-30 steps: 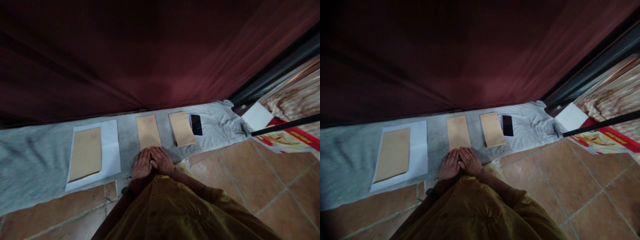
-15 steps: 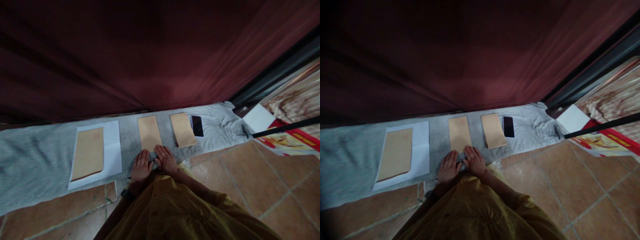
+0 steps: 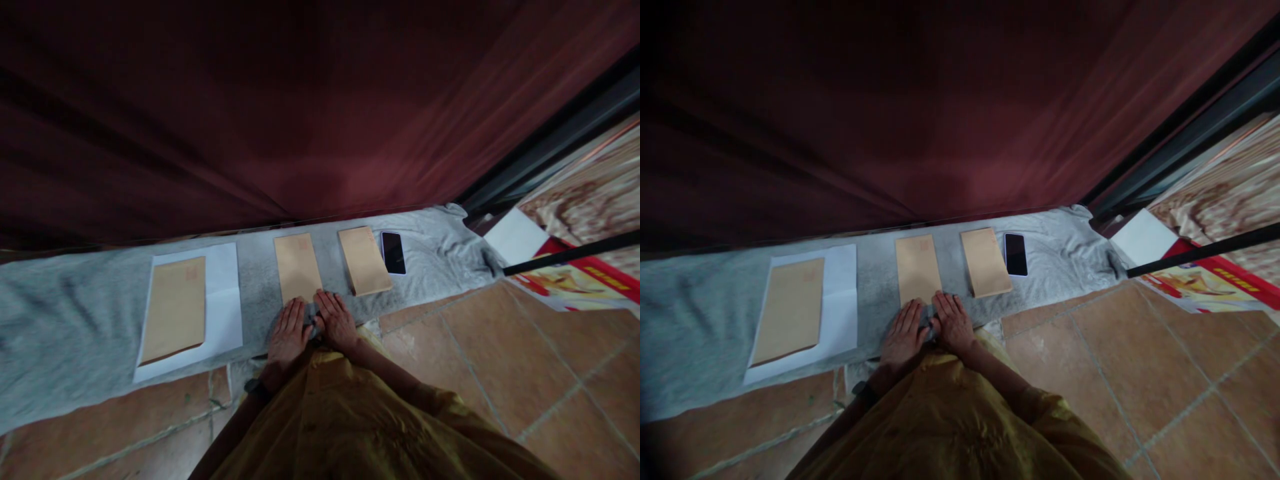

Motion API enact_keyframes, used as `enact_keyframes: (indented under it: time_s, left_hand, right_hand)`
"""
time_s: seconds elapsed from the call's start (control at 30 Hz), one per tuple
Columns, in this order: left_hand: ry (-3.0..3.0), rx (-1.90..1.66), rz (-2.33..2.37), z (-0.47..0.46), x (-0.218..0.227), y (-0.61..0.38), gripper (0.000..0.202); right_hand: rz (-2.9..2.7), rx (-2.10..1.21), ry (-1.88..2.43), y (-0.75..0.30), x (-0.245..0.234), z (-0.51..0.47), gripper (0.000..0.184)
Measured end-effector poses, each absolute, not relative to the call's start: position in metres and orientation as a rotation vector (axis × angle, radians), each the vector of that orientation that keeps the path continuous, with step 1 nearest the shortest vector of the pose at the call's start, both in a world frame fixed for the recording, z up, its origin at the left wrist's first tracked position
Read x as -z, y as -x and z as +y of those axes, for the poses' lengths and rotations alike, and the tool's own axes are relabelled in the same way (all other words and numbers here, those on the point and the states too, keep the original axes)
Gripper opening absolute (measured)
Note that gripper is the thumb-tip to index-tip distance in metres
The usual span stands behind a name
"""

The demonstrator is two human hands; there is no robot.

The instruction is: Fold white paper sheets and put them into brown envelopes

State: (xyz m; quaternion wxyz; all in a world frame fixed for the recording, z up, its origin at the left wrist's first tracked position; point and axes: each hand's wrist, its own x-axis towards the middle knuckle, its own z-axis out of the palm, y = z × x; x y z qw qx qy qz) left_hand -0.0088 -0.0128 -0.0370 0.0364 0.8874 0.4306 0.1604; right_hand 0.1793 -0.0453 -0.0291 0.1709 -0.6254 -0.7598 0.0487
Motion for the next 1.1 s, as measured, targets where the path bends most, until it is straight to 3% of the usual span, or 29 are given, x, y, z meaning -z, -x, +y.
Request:
enact_keyframes:
  time_s: [1.1]
  left_hand:
    - [-2.678, -0.466, 1.393, -0.011, 0.043, 0.008, 0.063]
  right_hand:
    - [-2.251, -0.205, 1.637, -0.164, 0.027, -0.038, 0.06]
